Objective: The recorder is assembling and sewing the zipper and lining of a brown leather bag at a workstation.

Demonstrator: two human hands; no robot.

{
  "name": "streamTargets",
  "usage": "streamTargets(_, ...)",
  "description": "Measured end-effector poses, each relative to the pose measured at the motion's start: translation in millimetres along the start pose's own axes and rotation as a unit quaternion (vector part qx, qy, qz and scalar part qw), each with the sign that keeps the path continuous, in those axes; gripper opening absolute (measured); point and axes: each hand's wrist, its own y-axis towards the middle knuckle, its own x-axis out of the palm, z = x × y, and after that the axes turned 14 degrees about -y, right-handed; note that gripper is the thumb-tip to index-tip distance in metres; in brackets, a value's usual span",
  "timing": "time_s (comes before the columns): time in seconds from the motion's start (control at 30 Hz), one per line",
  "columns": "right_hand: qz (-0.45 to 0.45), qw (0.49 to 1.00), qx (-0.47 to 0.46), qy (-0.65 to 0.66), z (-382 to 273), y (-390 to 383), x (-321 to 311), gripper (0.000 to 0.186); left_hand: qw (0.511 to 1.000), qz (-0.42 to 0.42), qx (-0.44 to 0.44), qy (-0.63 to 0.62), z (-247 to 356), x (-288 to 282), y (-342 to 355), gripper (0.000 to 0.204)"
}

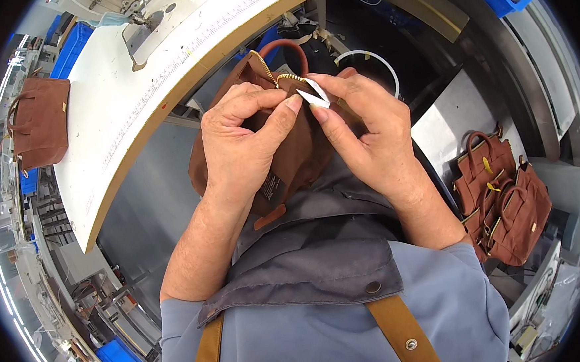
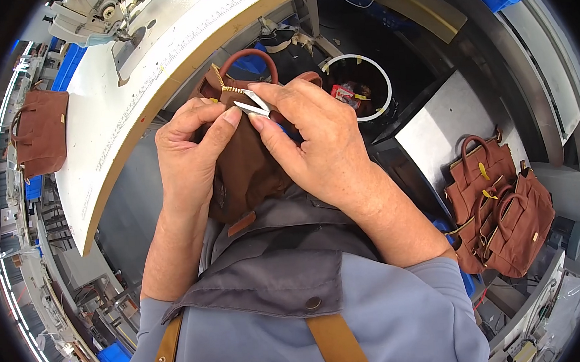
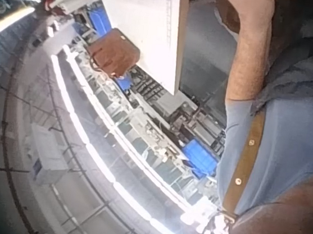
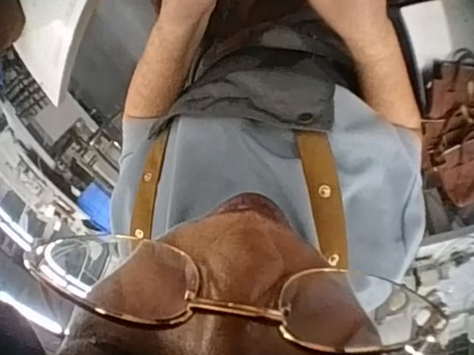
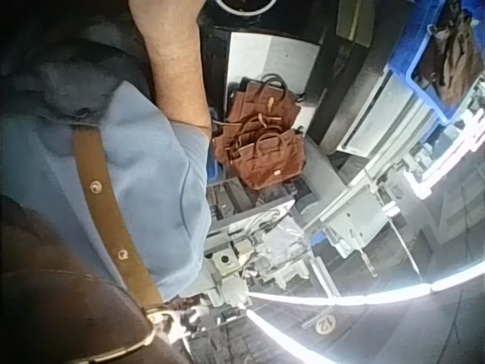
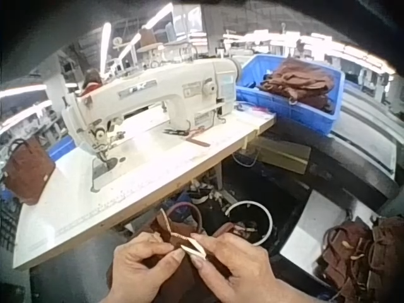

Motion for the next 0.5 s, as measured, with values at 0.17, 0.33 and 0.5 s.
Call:
streamTargets(0.17,0.007,1.0,-0.004,0.001,0.3,-0.1,2.2,0.031,1.0,-0.006,0.008,0.004,-1.0,-0.5,-0.1,0.008)
streamTargets(0.33,-0.027,0.999,0.023,0.001,-2.6,-0.8,-2.4,0.032,1.0,0.005,0.021,0.004,-3.3,0.4,-2.9,0.008)
streamTargets(0.5,0.018,1.0,0.001,-0.025,-5.5,0.1,4.1,0.027,0.996,0.002,0.057,0.061,-4.1,0.5,-3.0,0.008)
